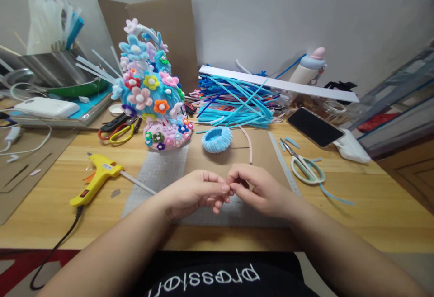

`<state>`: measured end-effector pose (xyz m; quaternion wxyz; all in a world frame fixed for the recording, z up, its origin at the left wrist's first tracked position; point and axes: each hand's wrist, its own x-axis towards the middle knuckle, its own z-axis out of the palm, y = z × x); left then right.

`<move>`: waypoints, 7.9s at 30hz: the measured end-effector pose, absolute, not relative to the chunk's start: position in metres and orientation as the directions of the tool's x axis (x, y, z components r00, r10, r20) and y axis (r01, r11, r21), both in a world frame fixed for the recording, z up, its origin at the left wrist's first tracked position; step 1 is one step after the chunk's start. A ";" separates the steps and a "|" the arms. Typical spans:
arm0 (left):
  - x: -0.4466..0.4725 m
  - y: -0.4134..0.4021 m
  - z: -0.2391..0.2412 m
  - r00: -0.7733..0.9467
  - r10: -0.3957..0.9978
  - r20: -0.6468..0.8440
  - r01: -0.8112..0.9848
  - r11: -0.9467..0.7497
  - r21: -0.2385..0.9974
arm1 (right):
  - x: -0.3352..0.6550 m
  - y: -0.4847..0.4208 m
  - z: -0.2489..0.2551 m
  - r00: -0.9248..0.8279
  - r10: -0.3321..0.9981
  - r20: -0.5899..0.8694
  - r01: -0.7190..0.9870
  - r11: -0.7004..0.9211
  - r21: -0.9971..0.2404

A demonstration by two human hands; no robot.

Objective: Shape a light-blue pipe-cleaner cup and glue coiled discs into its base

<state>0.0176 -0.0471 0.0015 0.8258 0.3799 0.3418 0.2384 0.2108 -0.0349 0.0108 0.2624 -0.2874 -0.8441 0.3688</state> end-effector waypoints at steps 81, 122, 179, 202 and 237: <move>0.018 -0.043 -0.002 0.392 0.877 -0.279 0.016 0.297 0.955 | 0.209 -0.034 -0.001 -0.541 0.744 0.391 0.334 0.617 -0.713; 0.027 -0.054 0.002 0.166 0.986 -0.020 -0.165 0.048 0.985 | 0.198 -0.050 -0.004 -0.364 0.794 0.487 0.170 0.570 -0.804; 0.025 -0.059 -0.010 0.130 0.842 0.523 0.286 -0.537 0.794 | 0.195 -0.047 -0.014 -0.370 0.823 0.430 -0.130 0.412 -0.902; 0.022 -0.060 -0.012 0.141 0.843 0.519 0.305 -0.536 0.787 | 0.195 -0.049 -0.012 -0.343 0.863 0.370 -0.107 0.356 -0.928; 0.036 -0.048 -0.014 0.450 0.886 -0.114 -0.467 0.342 0.815 | 0.186 -0.043 -0.019 -0.512 0.853 -0.100 -0.286 -0.279 -0.917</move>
